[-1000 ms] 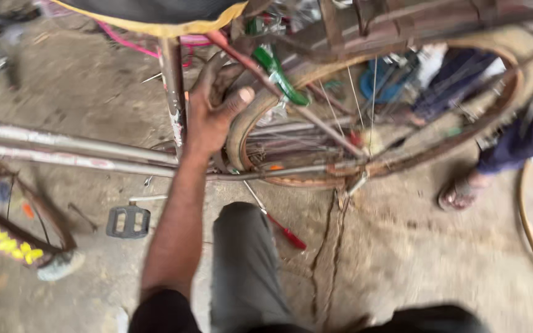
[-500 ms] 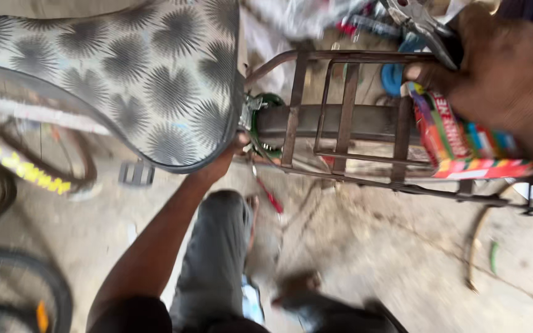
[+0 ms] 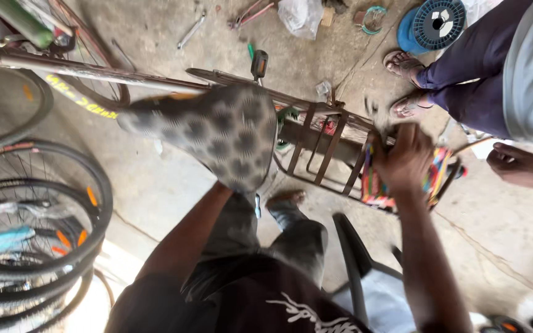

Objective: The person removes a tire and inner tube from a bicycle rim using a screwdriver and pliers, then pulls the inner tube out by hand while sitting on the floor.

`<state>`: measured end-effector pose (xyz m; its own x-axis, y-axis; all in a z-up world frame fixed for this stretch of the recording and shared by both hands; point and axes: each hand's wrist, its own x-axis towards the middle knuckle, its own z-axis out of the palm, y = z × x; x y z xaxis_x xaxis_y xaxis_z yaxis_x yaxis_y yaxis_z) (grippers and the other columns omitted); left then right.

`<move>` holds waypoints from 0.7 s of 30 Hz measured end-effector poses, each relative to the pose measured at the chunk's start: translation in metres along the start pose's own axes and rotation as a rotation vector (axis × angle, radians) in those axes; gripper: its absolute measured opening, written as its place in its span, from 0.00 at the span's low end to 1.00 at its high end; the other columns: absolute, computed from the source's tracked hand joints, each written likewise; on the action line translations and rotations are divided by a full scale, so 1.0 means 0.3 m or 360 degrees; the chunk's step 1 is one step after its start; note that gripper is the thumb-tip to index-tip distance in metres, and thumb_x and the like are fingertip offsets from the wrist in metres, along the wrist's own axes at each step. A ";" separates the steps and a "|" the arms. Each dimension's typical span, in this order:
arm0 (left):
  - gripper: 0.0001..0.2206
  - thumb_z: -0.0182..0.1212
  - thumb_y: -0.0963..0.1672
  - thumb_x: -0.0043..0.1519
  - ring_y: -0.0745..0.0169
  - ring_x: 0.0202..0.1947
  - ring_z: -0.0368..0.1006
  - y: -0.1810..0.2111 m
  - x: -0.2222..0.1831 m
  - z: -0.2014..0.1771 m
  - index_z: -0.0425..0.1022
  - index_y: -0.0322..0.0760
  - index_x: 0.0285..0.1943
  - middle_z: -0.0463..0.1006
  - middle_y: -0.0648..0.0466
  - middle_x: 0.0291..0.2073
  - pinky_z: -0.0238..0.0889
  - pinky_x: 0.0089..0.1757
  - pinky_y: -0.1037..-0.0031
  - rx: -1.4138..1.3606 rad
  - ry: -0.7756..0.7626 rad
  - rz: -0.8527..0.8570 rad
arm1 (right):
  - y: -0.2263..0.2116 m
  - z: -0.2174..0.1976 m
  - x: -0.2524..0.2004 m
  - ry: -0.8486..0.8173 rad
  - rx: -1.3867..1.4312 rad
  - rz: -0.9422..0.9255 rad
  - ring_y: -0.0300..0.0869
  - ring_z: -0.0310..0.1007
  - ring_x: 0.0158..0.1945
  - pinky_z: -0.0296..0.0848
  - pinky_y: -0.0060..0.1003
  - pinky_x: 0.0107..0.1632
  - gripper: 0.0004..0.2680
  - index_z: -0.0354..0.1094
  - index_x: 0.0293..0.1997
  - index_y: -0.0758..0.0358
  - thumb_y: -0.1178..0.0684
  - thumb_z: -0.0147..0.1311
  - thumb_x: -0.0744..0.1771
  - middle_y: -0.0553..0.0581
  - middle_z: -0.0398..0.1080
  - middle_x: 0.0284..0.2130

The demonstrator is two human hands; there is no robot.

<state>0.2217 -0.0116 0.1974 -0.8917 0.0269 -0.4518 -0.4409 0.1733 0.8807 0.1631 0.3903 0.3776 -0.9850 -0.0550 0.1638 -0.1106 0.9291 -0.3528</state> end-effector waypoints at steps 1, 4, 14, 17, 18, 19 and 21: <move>0.12 0.67 0.45 0.64 0.57 0.46 0.79 -0.019 -0.048 -0.006 0.70 0.35 0.48 0.77 0.52 0.46 0.76 0.48 0.59 -0.0012 0.0008 -0.0065 | -0.028 -0.012 -0.033 -0.0023 0.0015 0.0031 0.59 0.69 0.37 0.67 0.53 0.42 0.16 0.64 0.43 0.63 0.46 0.71 0.66 0.63 0.69 0.35; 0.12 0.67 0.45 0.64 0.57 0.46 0.79 -0.067 -0.155 0.000 0.70 0.35 0.48 0.77 0.52 0.46 0.76 0.48 0.59 -0.0076 0.0019 -0.0202 | -0.106 -0.041 -0.120 0.0015 0.0031 -0.0047 0.58 0.71 0.43 0.67 0.52 0.48 0.15 0.64 0.45 0.64 0.49 0.71 0.66 0.63 0.71 0.40; 0.13 0.68 0.46 0.63 0.57 0.46 0.79 -0.124 -0.280 0.130 0.71 0.34 0.48 0.77 0.51 0.45 0.76 0.48 0.59 -0.0273 0.0078 -0.0474 | -0.149 -0.084 -0.063 -0.0416 0.0128 -0.0022 0.59 0.72 0.44 0.71 0.51 0.47 0.21 0.65 0.58 0.71 0.51 0.69 0.64 0.65 0.70 0.43; 0.13 0.68 0.46 0.63 0.57 0.46 0.79 -0.157 -0.307 0.149 0.71 0.34 0.48 0.78 0.51 0.45 0.76 0.47 0.60 -0.0316 0.0160 -0.0527 | -0.142 -0.094 0.073 -0.0734 0.0225 -0.0097 0.55 0.72 0.39 0.73 0.47 0.40 0.21 0.65 0.56 0.67 0.48 0.72 0.64 0.63 0.69 0.38; 0.13 0.68 0.46 0.63 0.57 0.46 0.79 -0.169 -0.327 0.160 0.71 0.34 0.48 0.78 0.51 0.45 0.76 0.47 0.60 -0.0321 0.0196 -0.0551 | -0.142 -0.079 0.142 -0.0814 0.0211 -0.0138 0.54 0.72 0.38 0.72 0.46 0.40 0.18 0.65 0.54 0.64 0.49 0.72 0.65 0.62 0.69 0.38; 0.13 0.68 0.46 0.63 0.56 0.46 0.79 -0.184 -0.312 0.156 0.71 0.34 0.48 0.78 0.51 0.45 0.76 0.47 0.60 -0.0318 0.0238 -0.0545 | -0.148 -0.042 0.229 -0.0873 0.0210 -0.0189 0.53 0.72 0.37 0.72 0.45 0.39 0.16 0.66 0.52 0.61 0.50 0.72 0.67 0.61 0.70 0.37; 0.14 0.69 0.46 0.63 0.56 0.46 0.79 -0.189 -0.319 0.171 0.71 0.34 0.49 0.78 0.51 0.45 0.75 0.47 0.60 -0.0321 0.0312 -0.0576 | -0.198 0.038 0.350 -0.0985 0.0423 -0.0416 0.51 0.73 0.38 0.74 0.46 0.39 0.23 0.66 0.66 0.59 0.55 0.70 0.64 0.60 0.70 0.37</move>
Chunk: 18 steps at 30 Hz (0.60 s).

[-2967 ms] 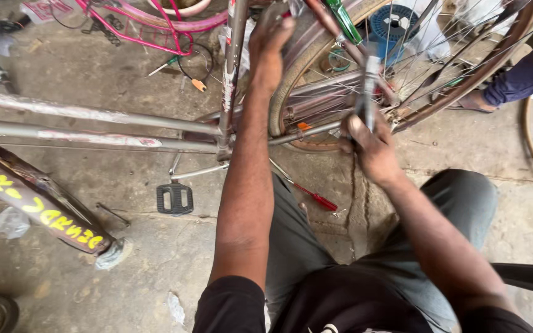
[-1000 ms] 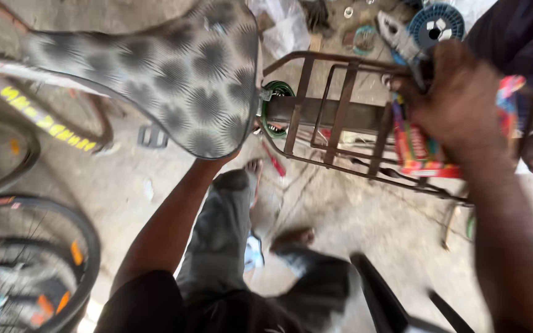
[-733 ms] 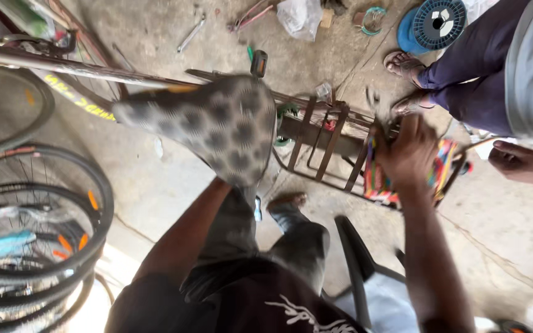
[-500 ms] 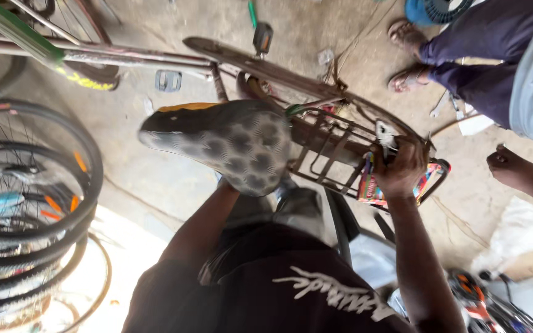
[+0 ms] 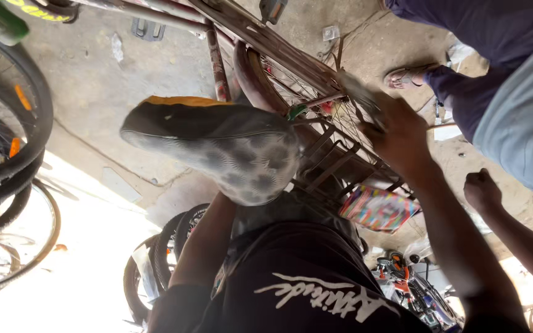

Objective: The person removes a tire and inner tube from a bicycle rim using a screwdriver and pliers, then pulls the inner tube out by hand while sitting on the floor.

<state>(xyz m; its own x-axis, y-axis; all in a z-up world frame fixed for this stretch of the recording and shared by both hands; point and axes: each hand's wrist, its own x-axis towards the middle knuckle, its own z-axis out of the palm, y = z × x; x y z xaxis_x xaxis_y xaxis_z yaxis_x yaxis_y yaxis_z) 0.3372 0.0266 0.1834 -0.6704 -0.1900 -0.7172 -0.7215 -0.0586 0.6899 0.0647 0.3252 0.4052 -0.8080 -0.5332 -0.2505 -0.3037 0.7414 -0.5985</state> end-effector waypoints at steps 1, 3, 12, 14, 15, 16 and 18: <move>0.14 0.69 0.46 0.63 0.56 0.46 0.79 -0.002 0.002 -0.010 0.71 0.34 0.49 0.78 0.51 0.45 0.75 0.47 0.60 -0.0003 0.0030 -0.0006 | 0.009 0.025 0.094 -0.0049 -0.0021 -0.0205 0.52 0.74 0.38 0.75 0.46 0.39 0.24 0.65 0.67 0.58 0.57 0.69 0.63 0.59 0.70 0.37; 0.14 0.69 0.46 0.63 0.56 0.46 0.79 -0.023 -0.038 -0.018 0.71 0.34 0.49 0.78 0.50 0.45 0.75 0.47 0.60 -0.0017 0.0101 -0.0055 | 0.017 0.089 0.196 -0.0097 0.0040 -0.0482 0.51 0.75 0.42 0.77 0.44 0.42 0.26 0.63 0.69 0.56 0.60 0.68 0.63 0.59 0.71 0.42; 0.15 0.70 0.46 0.62 0.56 0.45 0.80 -0.076 -0.073 0.006 0.72 0.33 0.49 0.78 0.50 0.45 0.75 0.47 0.60 -0.0086 0.0273 -0.0168 | 0.218 0.331 0.217 -0.0727 0.0084 -0.0485 0.55 0.74 0.58 0.76 0.50 0.55 0.32 0.58 0.72 0.44 0.61 0.68 0.60 0.58 0.69 0.58; 0.15 0.70 0.46 0.62 0.56 0.45 0.80 -0.071 -0.040 0.012 0.72 0.33 0.49 0.78 0.50 0.45 0.75 0.47 0.60 -0.0106 0.0301 -0.0147 | 0.229 0.368 0.185 -0.0287 0.0468 -0.0576 0.56 0.73 0.63 0.75 0.50 0.65 0.31 0.55 0.75 0.44 0.61 0.66 0.64 0.55 0.68 0.65; 0.15 0.70 0.46 0.62 0.56 0.45 0.80 -0.076 -0.013 0.016 0.72 0.33 0.49 0.78 0.50 0.45 0.75 0.47 0.60 -0.0111 0.0308 -0.0122 | 0.244 0.396 0.197 -0.0452 0.0455 -0.0595 0.57 0.72 0.61 0.75 0.50 0.61 0.32 0.56 0.75 0.46 0.61 0.67 0.62 0.59 0.67 0.63; 0.15 0.70 0.46 0.62 0.56 0.45 0.80 -0.089 -0.040 0.026 0.72 0.33 0.49 0.78 0.49 0.45 0.75 0.47 0.60 -0.0121 0.0300 -0.0139 | 0.249 0.411 0.178 -0.0628 0.0445 -0.0583 0.58 0.72 0.59 0.75 0.50 0.57 0.33 0.56 0.74 0.48 0.60 0.68 0.60 0.63 0.67 0.61; 0.15 0.70 0.46 0.61 0.55 0.45 0.80 -0.100 -0.043 0.024 0.72 0.33 0.49 0.78 0.49 0.44 0.75 0.47 0.60 -0.0129 0.0290 -0.0139 | 0.243 0.420 0.176 -0.0917 0.0193 -0.0440 0.56 0.73 0.54 0.76 0.49 0.53 0.33 0.58 0.71 0.50 0.59 0.69 0.58 0.66 0.68 0.57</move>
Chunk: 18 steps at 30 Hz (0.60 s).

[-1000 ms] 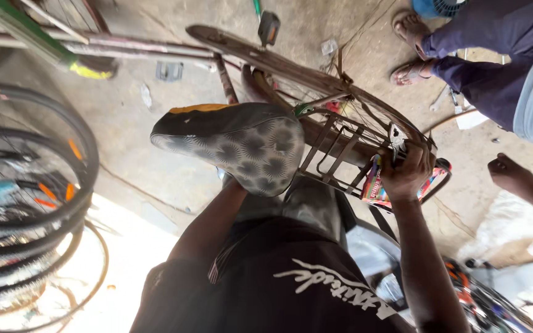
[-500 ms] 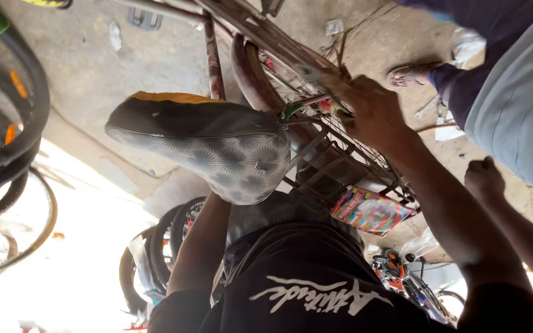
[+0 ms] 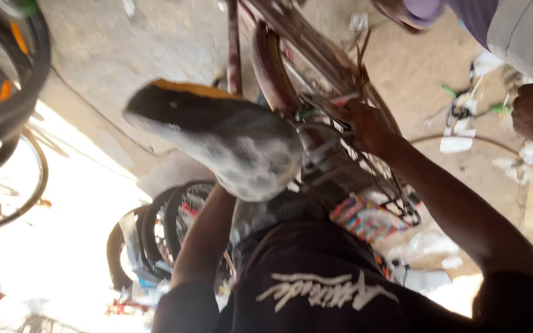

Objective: The person removes a tire and inner tube from a bicycle rim using a screwdriver and pliers, then pulls the inner tube out by hand while sitting on the floor.

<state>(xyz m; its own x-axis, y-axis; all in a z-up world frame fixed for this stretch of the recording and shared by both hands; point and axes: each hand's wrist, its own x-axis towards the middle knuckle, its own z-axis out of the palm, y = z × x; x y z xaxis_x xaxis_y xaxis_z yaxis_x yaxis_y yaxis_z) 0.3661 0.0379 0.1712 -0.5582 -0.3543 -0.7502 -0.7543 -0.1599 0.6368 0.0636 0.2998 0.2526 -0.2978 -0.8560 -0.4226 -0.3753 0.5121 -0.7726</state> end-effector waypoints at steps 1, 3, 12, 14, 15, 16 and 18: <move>0.15 0.70 0.46 0.61 0.55 0.45 0.80 0.007 0.035 -0.002 0.72 0.33 0.49 0.78 0.49 0.44 0.75 0.47 0.60 0.0001 0.0002 0.0036 | -0.002 -0.025 0.014 -0.0121 -0.0174 0.0202 0.54 0.75 0.52 0.77 0.48 0.52 0.31 0.59 0.69 0.49 0.59 0.69 0.59 0.65 0.70 0.54; 0.15 0.70 0.46 0.61 0.55 0.45 0.80 -0.004 0.022 0.006 0.72 0.32 0.49 0.79 0.49 0.44 0.75 0.47 0.60 -0.0010 -0.0003 0.0025 | -0.025 -0.079 0.019 -0.0165 -0.0075 0.0373 0.49 0.77 0.45 0.78 0.45 0.48 0.29 0.58 0.71 0.49 0.60 0.63 0.61 0.62 0.73 0.49; 0.16 0.71 0.46 0.60 0.55 0.45 0.80 -0.042 0.038 0.000 0.72 0.32 0.49 0.79 0.49 0.44 0.75 0.46 0.60 -0.0047 -0.0023 0.0004 | -0.111 -0.287 0.355 -0.1018 -0.0584 0.0665 0.42 0.69 0.24 0.77 0.39 0.33 0.23 0.56 0.75 0.48 0.54 0.57 0.69 0.63 0.77 0.34; 0.16 0.71 0.46 0.60 0.55 0.45 0.80 -0.047 0.032 -0.005 0.73 0.32 0.49 0.79 0.48 0.44 0.75 0.46 0.60 -0.0059 -0.0012 -0.0022 | -0.073 -0.295 0.377 -0.1153 -0.0569 0.0668 0.45 0.72 0.29 0.80 0.42 0.38 0.24 0.54 0.76 0.47 0.53 0.57 0.69 0.64 0.78 0.37; 0.16 0.71 0.46 0.60 0.55 0.45 0.80 -0.051 0.017 -0.013 0.73 0.32 0.49 0.79 0.48 0.44 0.75 0.46 0.60 -0.0061 0.0001 -0.0041 | -0.038 -0.306 0.380 -0.1041 -0.0825 0.0340 0.47 0.71 0.38 0.78 0.41 0.42 0.27 0.53 0.75 0.48 0.52 0.59 0.66 0.64 0.74 0.44; 0.16 0.71 0.46 0.60 0.55 0.45 0.80 -0.057 0.005 -0.013 0.73 0.31 0.49 0.79 0.48 0.44 0.75 0.46 0.60 -0.0072 0.0013 -0.0060 | -0.002 -0.319 0.369 -0.0928 -0.1062 0.0001 0.49 0.70 0.47 0.77 0.39 0.47 0.30 0.52 0.74 0.49 0.52 0.62 0.62 0.64 0.70 0.51; 0.16 0.71 0.46 0.60 0.55 0.45 0.80 -0.071 -0.019 -0.015 0.73 0.31 0.49 0.79 0.48 0.44 0.75 0.46 0.61 -0.0086 0.0036 -0.0099 | 0.047 -0.320 0.387 -0.0870 -0.1460 -0.0414 0.50 0.64 0.60 0.70 0.39 0.56 0.35 0.46 0.75 0.47 0.54 0.63 0.60 0.62 0.61 0.60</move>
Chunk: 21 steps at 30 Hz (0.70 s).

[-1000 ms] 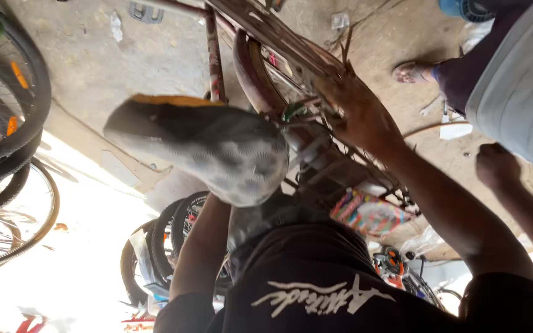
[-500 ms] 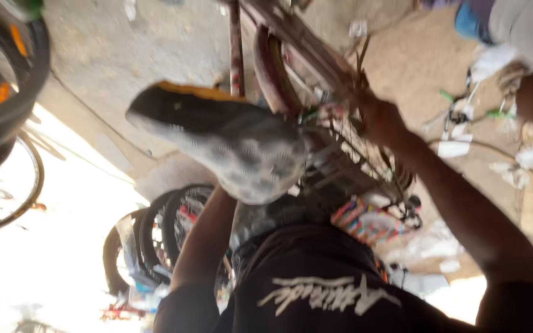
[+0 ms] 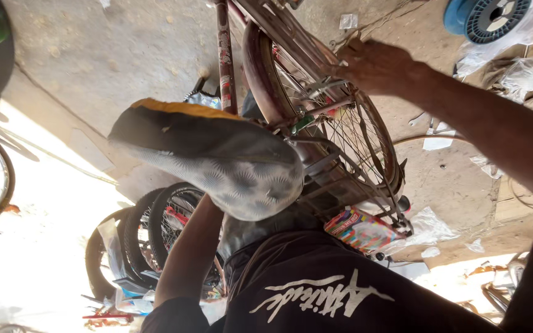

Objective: The person removes a tire and inner tube from a bicycle rim using a screwdriver and pliers, then pulls the inner tube out by hand while sitting on the floor.

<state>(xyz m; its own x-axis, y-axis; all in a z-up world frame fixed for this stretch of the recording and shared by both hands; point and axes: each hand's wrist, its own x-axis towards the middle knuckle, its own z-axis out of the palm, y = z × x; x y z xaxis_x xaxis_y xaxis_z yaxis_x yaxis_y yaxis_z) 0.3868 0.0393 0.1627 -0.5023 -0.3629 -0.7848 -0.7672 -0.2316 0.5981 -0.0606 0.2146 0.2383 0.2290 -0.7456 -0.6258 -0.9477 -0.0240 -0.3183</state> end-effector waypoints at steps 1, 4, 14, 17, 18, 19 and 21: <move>0.17 0.71 0.46 0.60 0.55 0.45 0.80 -0.009 -0.020 0.000 0.73 0.31 0.49 0.79 0.48 0.44 0.75 0.46 0.61 -0.0008 0.0015 -0.0019 | 0.030 0.003 0.015 -0.0062 -0.0184 -0.0051 0.49 0.60 0.63 0.65 0.39 0.62 0.36 0.40 0.76 0.44 0.56 0.62 0.61 0.60 0.57 0.62; 0.17 0.72 0.46 0.60 0.54 0.45 0.80 -0.030 -0.075 -0.013 0.73 0.31 0.49 0.79 0.48 0.44 0.75 0.46 0.61 -0.0026 0.0044 -0.0082 | 0.094 -0.025 0.072 -0.0251 -0.0381 -0.0167 0.45 0.57 0.66 0.56 0.39 0.73 0.35 0.36 0.80 0.44 0.57 0.59 0.65 0.56 0.54 0.65; 0.18 0.72 0.47 0.59 0.54 0.44 0.80 -0.073 -0.124 -0.015 0.73 0.30 0.49 0.80 0.47 0.43 0.74 0.46 0.61 -0.0084 0.0103 -0.0149 | 0.120 -0.175 0.206 -0.0302 -0.0457 -0.0504 0.45 0.56 0.68 0.60 0.40 0.69 0.29 0.41 0.75 0.37 0.48 0.57 0.67 0.57 0.49 0.70; 0.18 0.73 0.47 0.59 0.54 0.44 0.80 -0.079 -0.127 -0.011 0.74 0.30 0.49 0.80 0.47 0.43 0.74 0.46 0.61 -0.0092 0.0091 -0.0154 | 0.115 -0.166 0.260 -0.0032 -0.0610 -0.0394 0.45 0.53 0.73 0.51 0.53 0.76 0.27 0.57 0.66 0.45 0.31 0.56 0.62 0.56 0.54 0.70; 0.18 0.73 0.47 0.59 0.54 0.44 0.80 -0.080 -0.124 -0.008 0.74 0.30 0.49 0.80 0.47 0.43 0.74 0.46 0.61 -0.0094 0.0088 -0.0151 | 0.115 -0.170 0.265 -0.0041 -0.0684 -0.0535 0.44 0.52 0.72 0.52 0.49 0.74 0.28 0.52 0.68 0.44 0.37 0.60 0.61 0.54 0.53 0.69; 0.18 0.73 0.47 0.58 0.54 0.44 0.80 -0.081 -0.118 -0.008 0.74 0.30 0.49 0.80 0.47 0.43 0.74 0.46 0.61 -0.0093 0.0083 -0.0146 | 0.120 -0.182 0.270 -0.0053 -0.0758 -0.0676 0.43 0.52 0.71 0.53 0.44 0.72 0.31 0.48 0.71 0.42 0.43 0.63 0.61 0.52 0.53 0.69; 0.18 0.73 0.47 0.58 0.54 0.44 0.80 -0.084 -0.115 -0.010 0.74 0.30 0.49 0.80 0.47 0.43 0.74 0.46 0.61 -0.0095 0.0075 -0.0151 | 0.122 -0.219 0.283 -0.0079 -0.0852 -0.0872 0.43 0.52 0.69 0.57 0.40 0.68 0.34 0.44 0.73 0.40 0.48 0.66 0.62 0.50 0.54 0.68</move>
<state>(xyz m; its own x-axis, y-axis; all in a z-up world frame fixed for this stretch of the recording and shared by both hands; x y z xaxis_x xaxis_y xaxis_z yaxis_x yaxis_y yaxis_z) 0.4246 0.0548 0.1753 -0.4084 -0.3785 -0.8306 -0.7846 -0.3194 0.5314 -0.0905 0.1067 0.2204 0.6948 -0.5037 -0.5133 -0.6714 -0.7102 -0.2119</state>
